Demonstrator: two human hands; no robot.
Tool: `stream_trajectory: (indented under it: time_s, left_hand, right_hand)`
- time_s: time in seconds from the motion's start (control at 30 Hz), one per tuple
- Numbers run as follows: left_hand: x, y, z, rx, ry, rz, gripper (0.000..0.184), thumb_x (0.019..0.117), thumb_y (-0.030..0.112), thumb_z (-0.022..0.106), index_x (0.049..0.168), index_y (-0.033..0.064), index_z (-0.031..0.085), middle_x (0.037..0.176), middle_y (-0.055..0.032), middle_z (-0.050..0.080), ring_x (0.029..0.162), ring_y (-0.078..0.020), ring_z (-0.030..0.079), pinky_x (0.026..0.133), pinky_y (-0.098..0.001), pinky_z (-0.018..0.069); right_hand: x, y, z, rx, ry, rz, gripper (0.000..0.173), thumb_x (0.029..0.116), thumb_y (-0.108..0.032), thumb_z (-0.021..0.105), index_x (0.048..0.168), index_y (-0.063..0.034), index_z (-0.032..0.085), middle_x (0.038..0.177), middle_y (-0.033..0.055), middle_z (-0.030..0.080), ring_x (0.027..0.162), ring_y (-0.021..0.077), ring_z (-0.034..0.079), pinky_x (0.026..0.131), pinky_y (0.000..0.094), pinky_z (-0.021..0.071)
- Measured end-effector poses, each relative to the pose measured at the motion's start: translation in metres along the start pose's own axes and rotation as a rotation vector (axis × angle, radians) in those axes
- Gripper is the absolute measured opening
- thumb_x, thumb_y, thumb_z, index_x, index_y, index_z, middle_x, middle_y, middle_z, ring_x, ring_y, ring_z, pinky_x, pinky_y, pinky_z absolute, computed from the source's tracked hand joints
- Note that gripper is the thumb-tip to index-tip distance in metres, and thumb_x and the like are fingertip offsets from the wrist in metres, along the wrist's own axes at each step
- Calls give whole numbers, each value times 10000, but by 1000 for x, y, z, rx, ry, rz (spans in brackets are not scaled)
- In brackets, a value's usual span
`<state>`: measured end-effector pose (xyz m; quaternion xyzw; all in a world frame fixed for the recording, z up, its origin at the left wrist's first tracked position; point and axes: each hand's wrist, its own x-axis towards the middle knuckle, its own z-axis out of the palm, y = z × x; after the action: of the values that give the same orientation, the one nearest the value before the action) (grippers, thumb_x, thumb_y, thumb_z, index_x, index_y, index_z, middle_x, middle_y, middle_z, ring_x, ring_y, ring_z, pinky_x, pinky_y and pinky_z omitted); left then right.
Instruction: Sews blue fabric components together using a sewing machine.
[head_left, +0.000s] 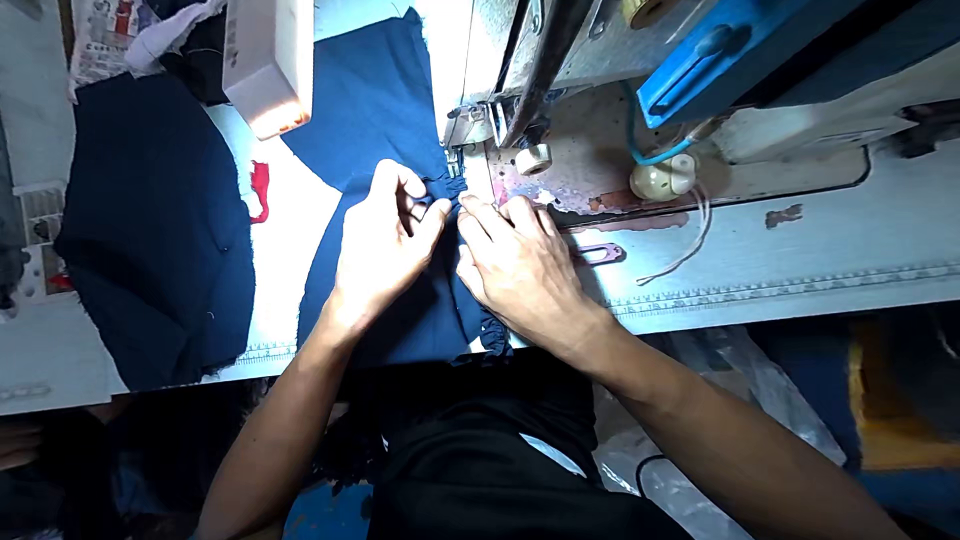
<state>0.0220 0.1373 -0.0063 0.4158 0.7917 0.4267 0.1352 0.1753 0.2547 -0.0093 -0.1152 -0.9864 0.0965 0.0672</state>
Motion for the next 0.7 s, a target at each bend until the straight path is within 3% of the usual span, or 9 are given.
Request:
stream_trajectory:
  time_s: [0.07,0.1,0.17,0.23,0.3,0.37,0.5,0.7]
  left_hand:
    - [1,-2,0,-426,-35,-9,239,969,44,600,1190,48,509,1024,-54,734,874,-143,741,765,-308,632]
    - [2,-3,0,-529,-46,-3,258,954,-28,542,1199,38,494,1101,-88,743,965,-181,750,850,-348,626]
    - [2,-8,-1,-389,-31,98,222,953,-54,504,1156,-22,588,1151,-97,732,1060,-168,721,943,-331,599]
    - [1,-14,1,6,-29,270,233,956,-6,539,1057,11,749,1201,-92,732,1159,-154,679,1016,-301,540]
    - [1,-18,5,238,-40,393,237,957,33,579,1068,62,786,1226,-101,731,1180,-206,671,1026,-324,523]
    - [2,-19,8,295,-74,436,264,966,64,588,1157,50,769,1263,-105,716,1191,-221,657,1040,-323,504]
    - [4,-19,9,340,-93,453,284,991,94,579,1212,55,753,1279,-105,707,1212,-228,641,1060,-323,486]
    - [7,-13,13,420,-90,418,293,1017,116,549,1224,78,753,1253,-94,714,1171,-237,644,1009,-326,499]
  right_hand:
    - [0,0,-1,13,23,-5,294,1000,-150,506,1206,-34,680,1396,156,586,1105,389,577,802,520,470]
    - [0,0,-2,16,24,-3,276,997,-133,511,1186,-34,685,1388,157,591,1096,385,580,797,516,469]
    - [0,0,-2,17,22,2,270,999,-131,509,1178,-40,689,1399,148,591,1097,375,584,794,509,474]
    - [0,1,-1,17,16,5,275,1002,-137,500,1182,-44,686,1402,138,588,1110,370,579,789,499,476]
    - [0,2,0,23,20,4,294,1010,-149,491,1203,-42,685,1420,136,585,1124,373,578,797,499,476]
    - [-1,3,0,28,22,3,305,1016,-166,485,1213,-45,683,1426,131,583,1131,372,575,808,500,478]
    - [-2,5,0,46,37,0,313,1023,-178,489,1221,-43,691,1436,128,588,1116,371,585,822,498,479]
    - [-3,7,0,72,29,4,354,1010,-188,499,1270,-45,691,1466,112,577,1177,375,565,860,504,478]
